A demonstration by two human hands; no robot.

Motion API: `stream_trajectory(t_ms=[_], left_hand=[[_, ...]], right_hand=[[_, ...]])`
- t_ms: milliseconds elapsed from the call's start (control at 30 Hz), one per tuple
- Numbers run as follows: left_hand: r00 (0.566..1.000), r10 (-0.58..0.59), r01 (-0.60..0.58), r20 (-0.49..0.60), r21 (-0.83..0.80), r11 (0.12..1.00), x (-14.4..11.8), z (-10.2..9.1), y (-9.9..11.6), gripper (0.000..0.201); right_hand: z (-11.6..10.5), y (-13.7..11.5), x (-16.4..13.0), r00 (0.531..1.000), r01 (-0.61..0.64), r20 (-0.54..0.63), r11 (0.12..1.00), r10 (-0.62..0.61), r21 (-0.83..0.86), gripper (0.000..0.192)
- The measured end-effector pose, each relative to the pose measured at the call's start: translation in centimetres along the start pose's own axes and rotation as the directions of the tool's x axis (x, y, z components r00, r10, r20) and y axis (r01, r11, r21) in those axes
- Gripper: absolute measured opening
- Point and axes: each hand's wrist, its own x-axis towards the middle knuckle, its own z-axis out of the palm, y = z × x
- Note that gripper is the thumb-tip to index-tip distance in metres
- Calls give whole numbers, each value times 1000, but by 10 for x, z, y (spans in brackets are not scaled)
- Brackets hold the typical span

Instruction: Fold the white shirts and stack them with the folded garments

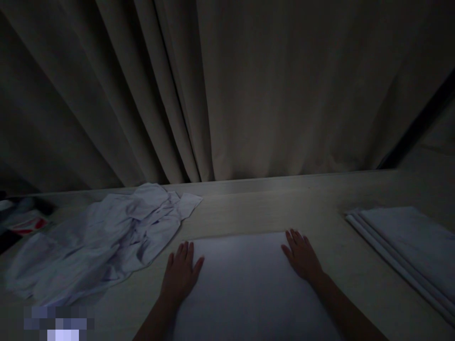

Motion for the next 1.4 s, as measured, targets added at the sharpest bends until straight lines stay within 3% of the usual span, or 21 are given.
stream_trajectory(t_ms=[133, 200, 267, 367, 467, 533, 633, 733, 833, 933, 1000, 1067, 1133, 1200, 1267, 1333, 1400], left_hand=[[1000, -29, 29, -3, 43, 999, -2, -21, 6, 73], [995, -66, 71, -68, 68, 995, -23, -30, 0, 72], [987, -84, 94, -140, 71, 993, -64, -30, -11, 70], [981, -51, 64, -186, 66, 996, -150, -13, -28, 64], [994, 23, -17, -110, 56, 998, -221, 5, -33, 57], [998, 24, -21, -58, 37, 999, -242, 5, -29, 55], [996, -92, 91, 3, 21, 996, -247, -18, -19, 55], [976, -202, 206, 79, -38, 978, -249, -51, -10, 52], [947, -295, 317, 126, -227, 921, -259, -74, -6, 51], [836, -505, 542, 214, -464, 700, -267, -80, -11, 59], [746, -591, 640, 305, -573, 512, -268, -77, -17, 62], [709, -598, 667, 373, -630, 398, -268, -76, -21, 62], [692, -604, 678, 395, -642, 358, -268, -78, -20, 60], [688, -632, 664, 357, -660, 351, -272, -84, -9, 60], [724, -604, 612, 334, -714, 339, -280, -89, 15, 59], [793, -470, 559, 388, -770, 307, -289, -90, 47, 59], [815, -311, 567, 489, -784, 254, -297, -88, 79, 61]], right_hand=[[-16, -6, -2, 998, 1, -70, 997, -6, -71, 70], [-26, -5, -19, 987, -3, -158, 996, -11, -90, 71], [-30, 3, -51, 972, 34, -230, 996, -52, -81, 70], [-16, 24, -122, 960, 130, -246, 991, -136, -41, 65], [10, 46, -187, 963, 155, -225, 988, -152, 0, 57], [21, 55, -214, 970, 173, -177, 985, -168, 11, 48], [12, 58, -232, 983, 169, -77, 985, -167, 32, 42], [-16, 50, -238, 1000, 17, -14, 999, -16, 47, 45], [-43, 41, -250, 995, -91, 40, 995, 90, 45, 46], [-60, 31, -261, 987, -143, 80, 986, 137, 81, 42], [-67, 23, -264, 960, -267, 124, 954, 251, 136, 42], [-72, 16, -262, 919, -387, 169, 897, 356, 215, 43], [-76, 14, -259, 894, -446, 216, 834, 393, 327, 42], [-81, 17, -257, 882, -470, 246, 773, 401, 426, 42], [-87, 19, -258, 868, -493, 226, 720, 441, 488, 46], [-94, 16, -263, 881, -446, 104, 737, 462, 507, 47], [-101, 1, -270, 908, -358, -9, 786, 420, 504, 42]])
